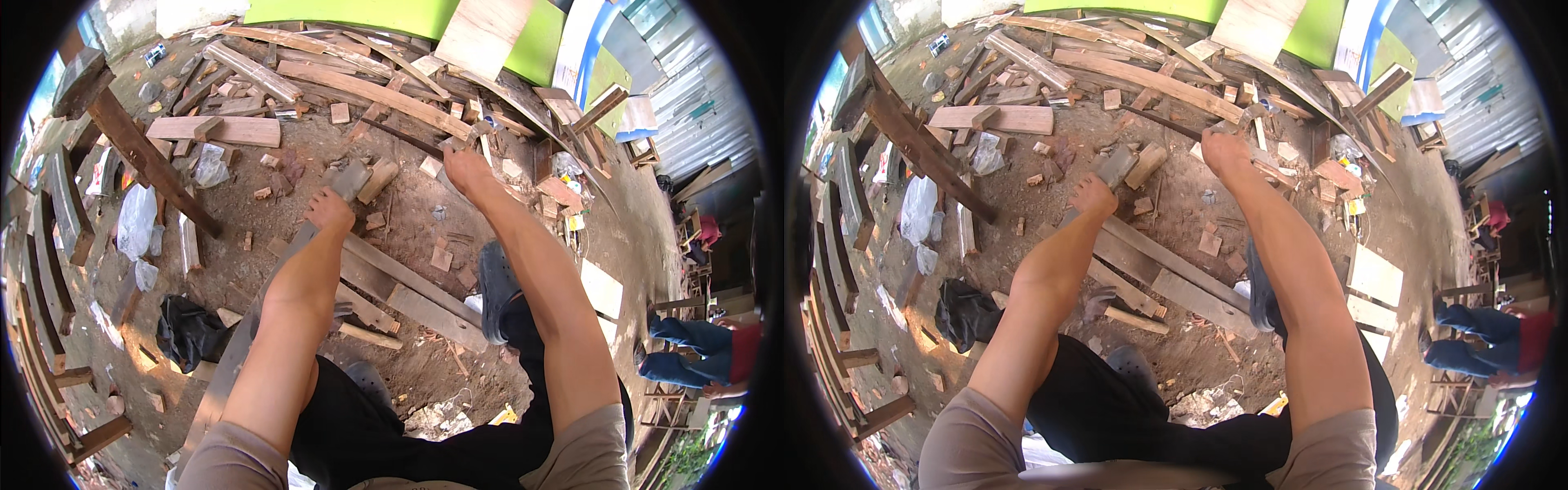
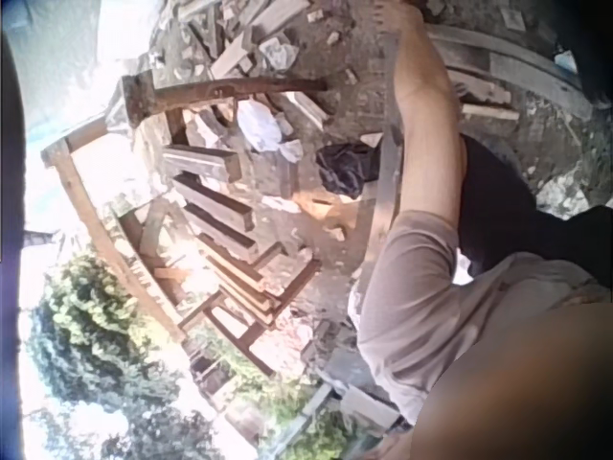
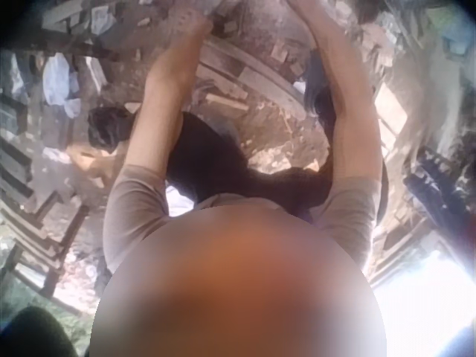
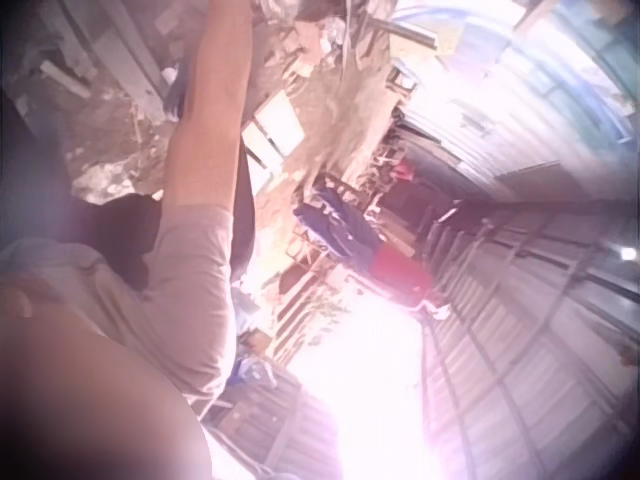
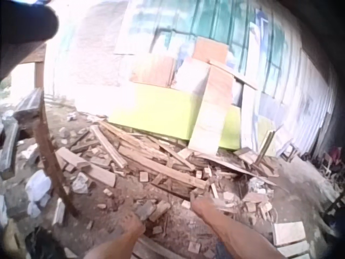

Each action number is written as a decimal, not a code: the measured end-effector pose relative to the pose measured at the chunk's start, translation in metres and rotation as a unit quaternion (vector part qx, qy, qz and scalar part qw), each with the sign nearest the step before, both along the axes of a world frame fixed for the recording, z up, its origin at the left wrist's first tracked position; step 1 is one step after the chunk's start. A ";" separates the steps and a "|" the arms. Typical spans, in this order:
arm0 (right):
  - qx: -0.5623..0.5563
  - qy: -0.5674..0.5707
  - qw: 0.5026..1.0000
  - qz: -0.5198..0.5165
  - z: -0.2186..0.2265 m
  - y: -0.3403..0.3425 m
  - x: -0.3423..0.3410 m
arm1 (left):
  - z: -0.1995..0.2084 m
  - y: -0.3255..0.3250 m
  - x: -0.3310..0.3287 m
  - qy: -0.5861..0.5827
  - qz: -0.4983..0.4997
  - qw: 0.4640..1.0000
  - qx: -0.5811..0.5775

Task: The person sits on the ground and repeatedly strikes a long wooden plank with a hammer to break it into smaller pieces. They reposition the plank several times and continue hammering until it splits, then handle the resulting fragments.

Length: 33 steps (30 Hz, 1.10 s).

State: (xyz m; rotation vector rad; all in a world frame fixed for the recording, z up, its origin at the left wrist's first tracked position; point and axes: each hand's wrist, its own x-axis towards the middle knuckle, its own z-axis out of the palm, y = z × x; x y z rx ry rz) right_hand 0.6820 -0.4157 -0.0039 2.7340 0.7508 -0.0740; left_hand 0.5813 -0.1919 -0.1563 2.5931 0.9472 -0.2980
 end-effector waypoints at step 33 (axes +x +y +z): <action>-0.007 0.365 0.921 0.136 -0.122 0.166 0.118 | 0.055 0.113 -0.046 -0.145 0.193 0.970 -0.033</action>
